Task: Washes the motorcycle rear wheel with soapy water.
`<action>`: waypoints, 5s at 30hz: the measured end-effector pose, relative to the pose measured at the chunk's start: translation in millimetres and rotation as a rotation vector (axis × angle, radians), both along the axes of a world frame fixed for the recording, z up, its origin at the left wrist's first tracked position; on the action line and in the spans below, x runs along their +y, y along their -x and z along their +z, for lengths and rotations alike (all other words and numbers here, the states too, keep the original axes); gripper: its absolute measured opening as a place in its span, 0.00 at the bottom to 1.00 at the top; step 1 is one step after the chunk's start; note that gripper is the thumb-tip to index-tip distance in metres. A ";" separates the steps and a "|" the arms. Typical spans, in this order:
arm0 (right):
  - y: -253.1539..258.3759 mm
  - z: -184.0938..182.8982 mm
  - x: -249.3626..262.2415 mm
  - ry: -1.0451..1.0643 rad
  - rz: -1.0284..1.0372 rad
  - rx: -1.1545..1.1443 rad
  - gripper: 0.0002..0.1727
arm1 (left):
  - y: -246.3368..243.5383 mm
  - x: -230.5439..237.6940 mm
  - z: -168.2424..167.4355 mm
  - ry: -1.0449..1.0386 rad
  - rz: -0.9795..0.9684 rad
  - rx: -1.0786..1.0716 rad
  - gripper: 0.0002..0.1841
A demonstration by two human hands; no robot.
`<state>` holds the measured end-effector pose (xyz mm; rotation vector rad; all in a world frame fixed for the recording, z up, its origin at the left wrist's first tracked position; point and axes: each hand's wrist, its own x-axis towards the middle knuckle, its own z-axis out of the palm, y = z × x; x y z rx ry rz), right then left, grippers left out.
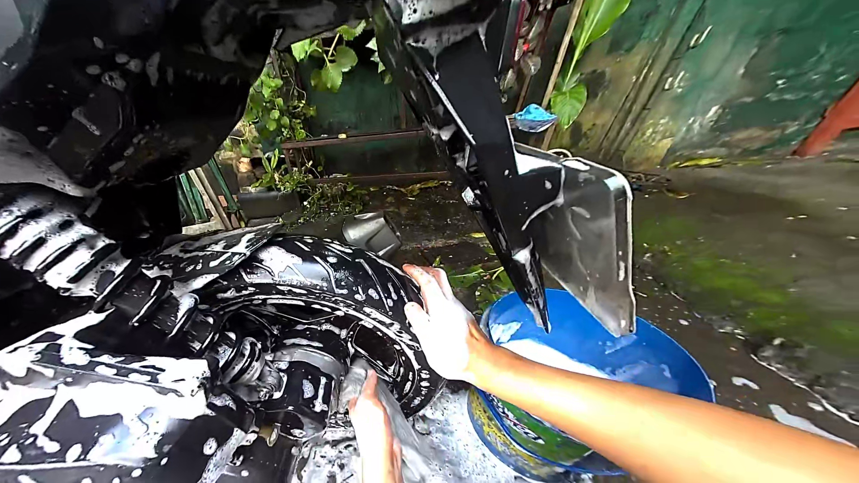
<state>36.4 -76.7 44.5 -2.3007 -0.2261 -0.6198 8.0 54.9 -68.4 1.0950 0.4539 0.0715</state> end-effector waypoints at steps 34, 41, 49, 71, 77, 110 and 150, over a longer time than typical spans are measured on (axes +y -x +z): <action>-5.4 -32.0 -21.1 0.010 0.046 -0.101 0.35 | 39.3 -66.7 -4.8 -0.550 -0.186 0.104 0.40; -3.5 -33.8 -23.6 0.012 0.075 -0.104 0.37 | -8.6 -66.4 6.8 -0.587 -0.050 0.007 0.37; -7.6 -36.4 -20.5 -0.039 0.058 -0.110 0.37 | 35.0 -45.1 -8.6 -0.611 -0.179 0.188 0.35; -3.9 -35.1 -27.1 0.053 0.061 -0.070 0.37 | -8.0 -41.1 -35.6 -0.740 -0.240 0.160 0.40; -3.1 -35.7 -24.9 -0.001 0.067 -0.062 0.37 | 22.9 -58.6 -9.9 -0.845 -0.012 -0.259 0.35; 16.1 -8.5 -27.3 -0.020 0.040 0.155 0.35 | 43.5 -36.3 -91.0 -0.980 -0.083 -0.240 0.30; 22.4 -62.0 -39.1 0.003 0.004 0.215 0.46 | -1.7 -35.3 20.1 0.715 0.154 -0.185 0.18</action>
